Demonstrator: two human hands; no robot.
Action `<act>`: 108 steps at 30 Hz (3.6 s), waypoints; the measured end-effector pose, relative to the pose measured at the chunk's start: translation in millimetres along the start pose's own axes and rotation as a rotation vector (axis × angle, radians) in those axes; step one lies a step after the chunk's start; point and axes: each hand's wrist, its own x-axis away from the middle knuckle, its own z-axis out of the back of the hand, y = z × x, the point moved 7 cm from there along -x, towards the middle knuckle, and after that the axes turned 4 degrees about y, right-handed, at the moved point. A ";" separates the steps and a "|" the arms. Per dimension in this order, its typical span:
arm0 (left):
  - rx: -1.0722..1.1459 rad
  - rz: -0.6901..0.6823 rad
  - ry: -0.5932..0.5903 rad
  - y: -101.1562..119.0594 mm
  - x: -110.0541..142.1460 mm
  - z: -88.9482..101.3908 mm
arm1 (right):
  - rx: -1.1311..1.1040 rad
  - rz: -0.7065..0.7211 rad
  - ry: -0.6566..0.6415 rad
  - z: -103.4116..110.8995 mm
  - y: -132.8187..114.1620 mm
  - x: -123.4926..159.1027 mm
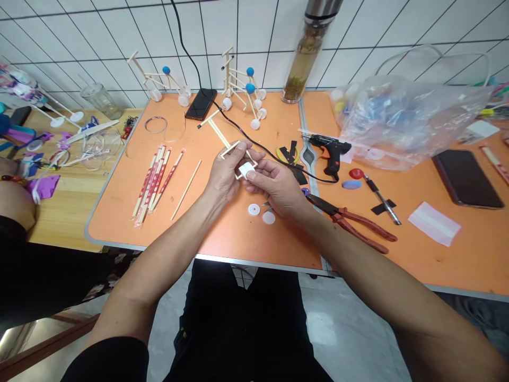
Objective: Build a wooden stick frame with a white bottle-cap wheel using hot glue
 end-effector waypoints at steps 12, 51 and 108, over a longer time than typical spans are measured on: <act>-0.021 -0.013 -0.024 4.6 -2.6 1.8 | -0.006 -0.026 -0.019 1.4 -0.6 -0.8; 0.008 -0.047 -0.073 22.2 -10.4 10.4 | 0.449 0.188 0.086 12.3 -30.2 6.3; 0.037 -0.042 -0.028 24.4 -19.3 16.8 | 1.311 -0.132 0.796 170.2 -116.9 11.1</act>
